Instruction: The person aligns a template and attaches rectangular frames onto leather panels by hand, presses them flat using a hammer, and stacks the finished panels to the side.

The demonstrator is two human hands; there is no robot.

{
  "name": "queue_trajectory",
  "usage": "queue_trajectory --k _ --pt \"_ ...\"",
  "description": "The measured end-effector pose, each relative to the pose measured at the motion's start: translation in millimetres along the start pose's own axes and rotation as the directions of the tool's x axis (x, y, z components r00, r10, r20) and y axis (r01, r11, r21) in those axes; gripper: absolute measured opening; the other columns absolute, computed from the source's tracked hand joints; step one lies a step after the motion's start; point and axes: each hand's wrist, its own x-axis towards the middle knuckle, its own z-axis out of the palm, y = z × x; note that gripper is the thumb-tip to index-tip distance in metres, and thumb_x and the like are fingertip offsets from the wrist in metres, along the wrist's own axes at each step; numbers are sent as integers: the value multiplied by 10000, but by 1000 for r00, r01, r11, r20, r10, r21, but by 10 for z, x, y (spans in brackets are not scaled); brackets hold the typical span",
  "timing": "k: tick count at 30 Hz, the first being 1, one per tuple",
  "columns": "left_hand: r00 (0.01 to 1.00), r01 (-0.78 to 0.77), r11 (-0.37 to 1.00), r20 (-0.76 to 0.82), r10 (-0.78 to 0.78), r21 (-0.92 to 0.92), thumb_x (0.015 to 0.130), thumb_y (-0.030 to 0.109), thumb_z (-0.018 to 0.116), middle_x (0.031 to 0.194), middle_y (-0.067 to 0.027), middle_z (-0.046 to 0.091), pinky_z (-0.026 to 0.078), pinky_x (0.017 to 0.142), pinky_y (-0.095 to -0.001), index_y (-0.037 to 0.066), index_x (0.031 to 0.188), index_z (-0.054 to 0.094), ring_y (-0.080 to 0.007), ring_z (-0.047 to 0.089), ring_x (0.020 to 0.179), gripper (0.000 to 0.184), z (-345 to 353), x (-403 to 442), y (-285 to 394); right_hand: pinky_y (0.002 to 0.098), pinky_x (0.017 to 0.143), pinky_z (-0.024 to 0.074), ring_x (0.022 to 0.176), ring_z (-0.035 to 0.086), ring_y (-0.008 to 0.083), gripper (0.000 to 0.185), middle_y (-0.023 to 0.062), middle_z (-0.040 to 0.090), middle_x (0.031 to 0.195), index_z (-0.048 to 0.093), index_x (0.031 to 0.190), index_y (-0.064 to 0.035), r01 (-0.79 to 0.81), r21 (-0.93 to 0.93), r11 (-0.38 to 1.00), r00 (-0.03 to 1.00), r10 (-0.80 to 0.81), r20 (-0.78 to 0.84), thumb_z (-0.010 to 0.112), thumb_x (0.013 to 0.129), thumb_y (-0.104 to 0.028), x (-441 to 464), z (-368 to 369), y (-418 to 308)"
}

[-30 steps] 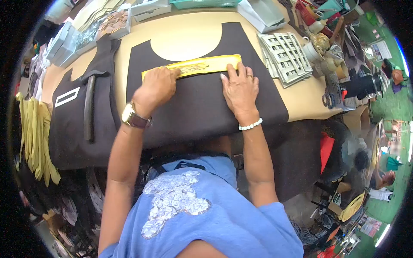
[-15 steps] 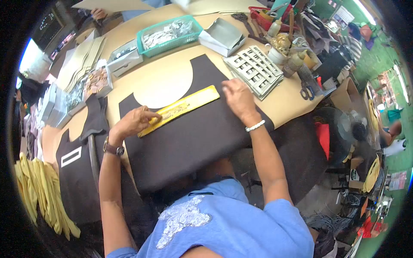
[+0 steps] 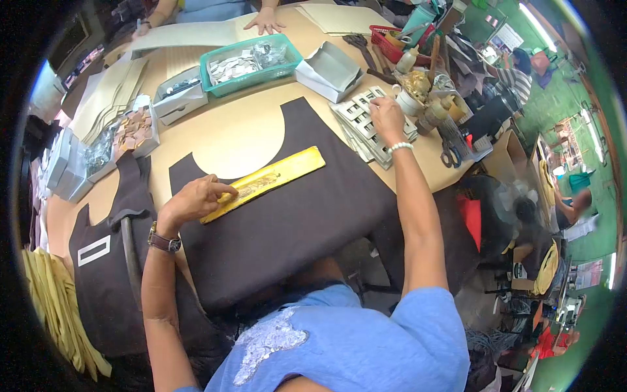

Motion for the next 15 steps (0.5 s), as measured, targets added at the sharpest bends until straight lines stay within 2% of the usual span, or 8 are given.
queue_trajectory --k 2,3,6,8,11,14,15 --pt "1000 -6 1000 -10 6 -4 721 35 542 784 -108 524 445 734 -383 188 1081 663 -267 553 791 410 -6 -1 6 422 826 464 903 602 368 272 222 632 941 693 896 -19 72 -107 992 997 -71 10 593 813 -258 201 192 -1" --pt "1000 -10 1000 -11 10 1 721 34 543 778 -108 517 443 731 -385 184 1082 662 -267 552 787 409 -6 -1 5 431 840 461 924 596 388 317 252 625 930 694 903 -18 56 -180 982 997 -46 61 619 792 -306 281 222 -47" --pt "1000 7 1000 -11 -7 2 722 30 549 784 -110 515 437 722 -387 171 1086 658 -271 548 782 405 -4 -10 0 423 850 462 952 598 379 337 254 624 956 696 906 -28 75 -331 941 985 -17 173 657 754 -327 394 330 -67" --pt "999 50 999 2 -50 11 723 28 553 791 -111 519 439 726 -387 169 1086 654 -275 550 791 403 -17 -8 49 403 847 474 933 618 353 318 226 647 944 698 909 -43 -4 -256 967 983 51 178 687 720 -298 472 274 -119" --pt "999 -19 1000 -48 20 13 723 22 559 815 -112 534 445 746 -387 164 1080 648 -277 559 815 395 29 -7 -8 392 817 492 861 647 322 268 193 674 870 702 893 -50 -97 -139 985 976 122 179 689 707 -243 576 155 -195" --pt "999 28 998 18 -29 47 779 93 543 925 -117 553 457 799 -404 195 1071 644 -302 583 880 324 -15 -3 27 384 805 498 849 650 327 255 189 676 875 705 882 -54 -50 -2 999 961 48 271 690 707 -238 746 8 -150" --pt "999 29 999 19 -29 41 779 92 544 926 -117 553 457 799 -405 197 1072 642 -304 583 879 327 -11 5 17 367 791 507 832 657 321 242 167 683 866 716 878 -72 10 -48 999 967 3 255 693 710 -245 825 -15 -97"
